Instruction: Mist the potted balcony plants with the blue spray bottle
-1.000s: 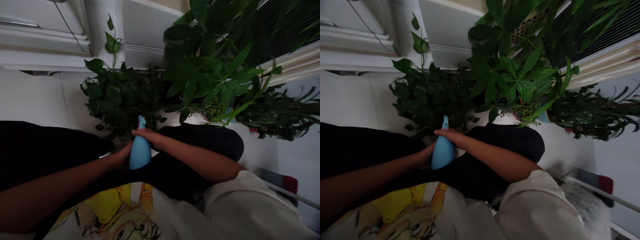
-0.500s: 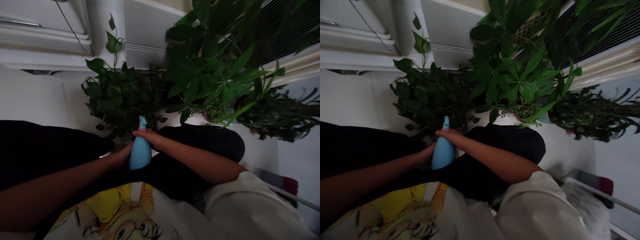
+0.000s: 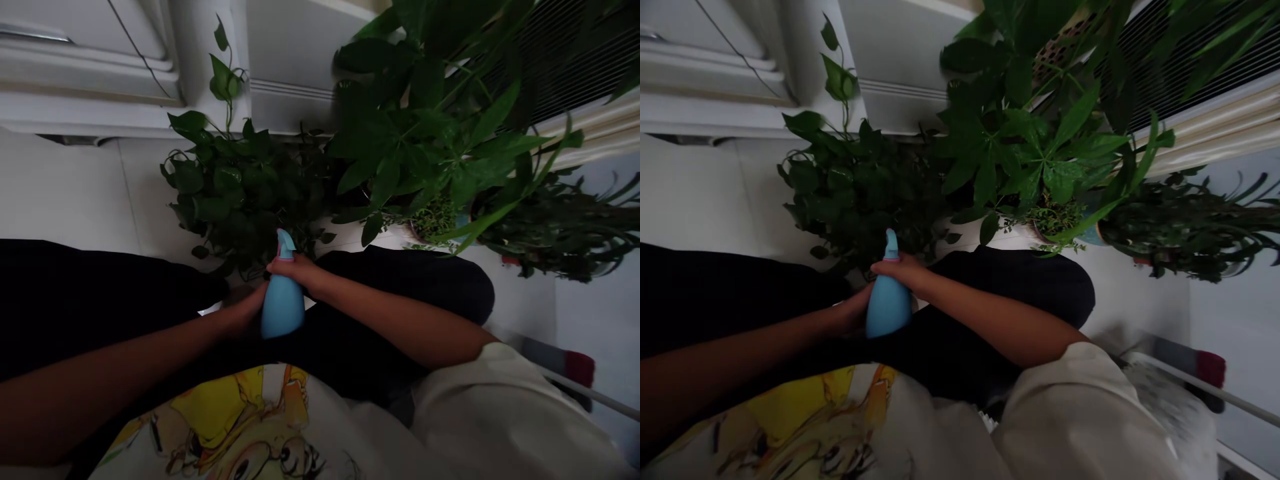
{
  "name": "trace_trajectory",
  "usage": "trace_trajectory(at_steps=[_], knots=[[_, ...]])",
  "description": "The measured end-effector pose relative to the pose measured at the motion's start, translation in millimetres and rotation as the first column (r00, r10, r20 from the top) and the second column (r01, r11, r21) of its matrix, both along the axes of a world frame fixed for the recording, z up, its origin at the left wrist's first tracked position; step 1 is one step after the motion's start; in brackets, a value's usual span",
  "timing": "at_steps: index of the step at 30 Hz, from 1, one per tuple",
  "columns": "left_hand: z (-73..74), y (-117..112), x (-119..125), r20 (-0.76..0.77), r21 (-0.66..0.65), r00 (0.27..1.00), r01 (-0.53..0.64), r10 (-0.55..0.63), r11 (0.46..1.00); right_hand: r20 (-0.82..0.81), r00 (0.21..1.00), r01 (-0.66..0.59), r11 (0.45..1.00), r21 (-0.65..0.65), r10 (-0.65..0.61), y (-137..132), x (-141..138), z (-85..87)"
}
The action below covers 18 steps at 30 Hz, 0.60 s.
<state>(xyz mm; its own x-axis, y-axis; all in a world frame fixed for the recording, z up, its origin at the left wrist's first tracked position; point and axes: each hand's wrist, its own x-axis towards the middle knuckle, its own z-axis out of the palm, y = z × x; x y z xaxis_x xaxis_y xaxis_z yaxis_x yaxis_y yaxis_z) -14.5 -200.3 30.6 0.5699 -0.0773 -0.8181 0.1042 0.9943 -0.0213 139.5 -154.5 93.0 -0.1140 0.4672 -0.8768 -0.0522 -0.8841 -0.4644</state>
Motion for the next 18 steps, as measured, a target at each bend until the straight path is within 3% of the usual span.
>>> trace_trajectory(at_steps=[5,11,18], knots=[[-0.8,-0.8,0.6,-0.008,-0.040,0.999,-0.038,0.038,0.998,0.080,0.997,-0.003,1.000,0.008,0.002,0.8,-3.0,4.0],[-20.5,-4.7,-1.4,-0.070,0.080,0.998,0.002,0.004,0.997,0.076,0.997,-0.037,0.998,0.043,0.034,0.7,-4.6,1.4],[-23.4,4.2,-1.6,-0.091,0.142,0.996,0.027,-0.014,0.990,0.059,0.998,0.029,0.998,0.063,-0.033,-2.2,-5.5,-1.9]])
